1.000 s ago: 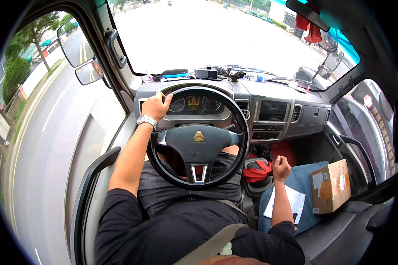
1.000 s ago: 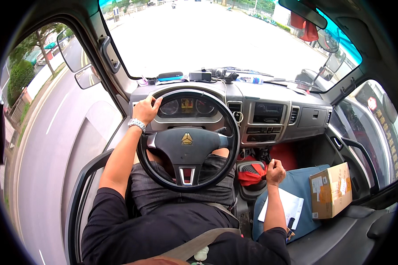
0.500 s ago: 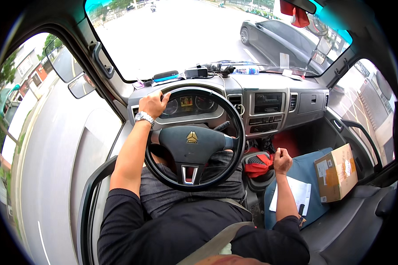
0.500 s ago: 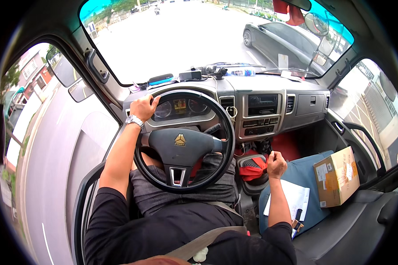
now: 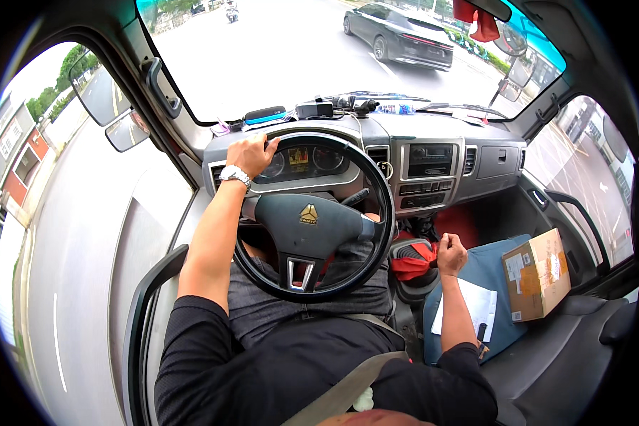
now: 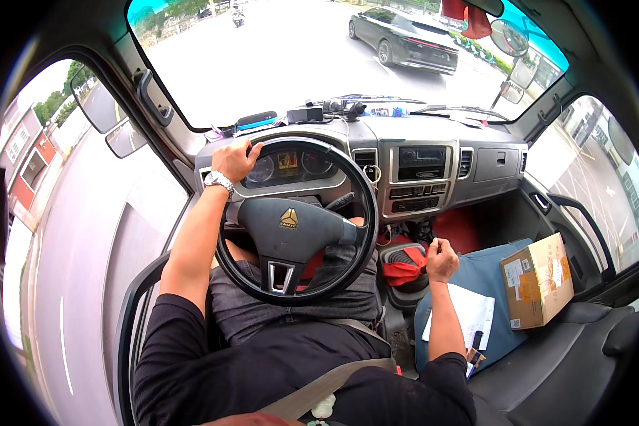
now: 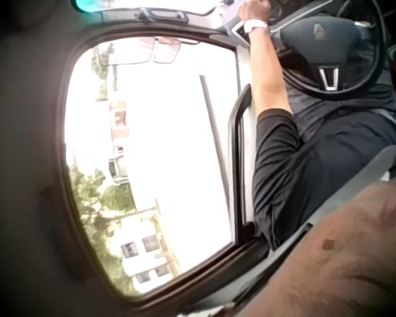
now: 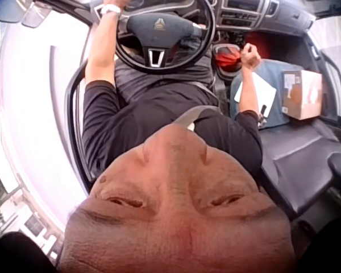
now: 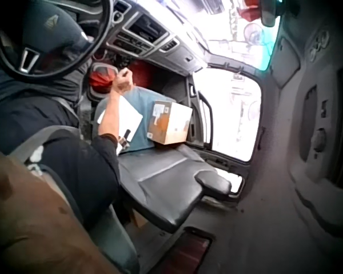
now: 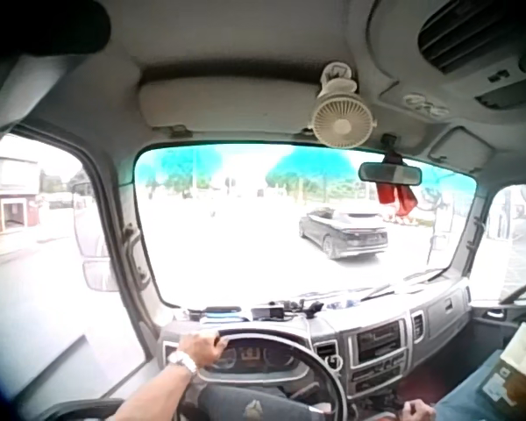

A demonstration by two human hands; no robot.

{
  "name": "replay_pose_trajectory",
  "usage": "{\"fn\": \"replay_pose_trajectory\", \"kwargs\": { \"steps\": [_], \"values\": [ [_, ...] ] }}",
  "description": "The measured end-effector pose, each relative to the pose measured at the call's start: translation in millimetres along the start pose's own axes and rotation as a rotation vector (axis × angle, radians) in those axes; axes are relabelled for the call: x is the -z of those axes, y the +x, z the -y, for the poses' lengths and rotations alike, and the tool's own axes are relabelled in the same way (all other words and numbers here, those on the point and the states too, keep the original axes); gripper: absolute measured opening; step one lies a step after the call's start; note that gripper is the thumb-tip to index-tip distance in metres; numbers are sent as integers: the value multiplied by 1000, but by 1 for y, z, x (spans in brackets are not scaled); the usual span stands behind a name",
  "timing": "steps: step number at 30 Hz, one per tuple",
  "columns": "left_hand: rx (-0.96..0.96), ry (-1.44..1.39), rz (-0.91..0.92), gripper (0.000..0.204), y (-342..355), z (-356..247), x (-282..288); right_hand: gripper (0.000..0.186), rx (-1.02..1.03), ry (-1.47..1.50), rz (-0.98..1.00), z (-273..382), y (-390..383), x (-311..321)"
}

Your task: The person drives a truck on a public road, operating the steering wheel and a gear shifter by hand.

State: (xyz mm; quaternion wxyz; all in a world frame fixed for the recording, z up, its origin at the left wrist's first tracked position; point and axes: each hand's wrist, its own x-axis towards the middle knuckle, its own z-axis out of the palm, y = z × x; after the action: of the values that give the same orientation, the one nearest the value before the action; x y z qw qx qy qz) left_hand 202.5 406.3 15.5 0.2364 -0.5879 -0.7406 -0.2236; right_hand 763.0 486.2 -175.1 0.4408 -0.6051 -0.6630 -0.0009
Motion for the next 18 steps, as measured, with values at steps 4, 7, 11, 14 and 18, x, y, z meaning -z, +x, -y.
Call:
{"fn": "replay_pose_trajectory", "kwargs": {
  "steps": [4, 7, 11, 14, 18],
  "values": [
    [-30, 3, 18, 48, 9, 1, -2, 19, -6, -3, 3, 1, 0, -5],
    [-37, -14, 9, 48, 9, -2, -7, 19, -19, -12, 25, 2, -1, -2],
    [-76, 5, -18, 45, 20, -13, -11, 19, -2, -2, 5, -6, 9, -2],
    [-115, 15, -14, 45, 27, -20, -16, 20, -5, 1, -14, -10, 9, -4],
    [-118, 45, -5, 47, 29, -19, -24, 20, 1, 10, 5, -12, 18, -11]
  ]
}}
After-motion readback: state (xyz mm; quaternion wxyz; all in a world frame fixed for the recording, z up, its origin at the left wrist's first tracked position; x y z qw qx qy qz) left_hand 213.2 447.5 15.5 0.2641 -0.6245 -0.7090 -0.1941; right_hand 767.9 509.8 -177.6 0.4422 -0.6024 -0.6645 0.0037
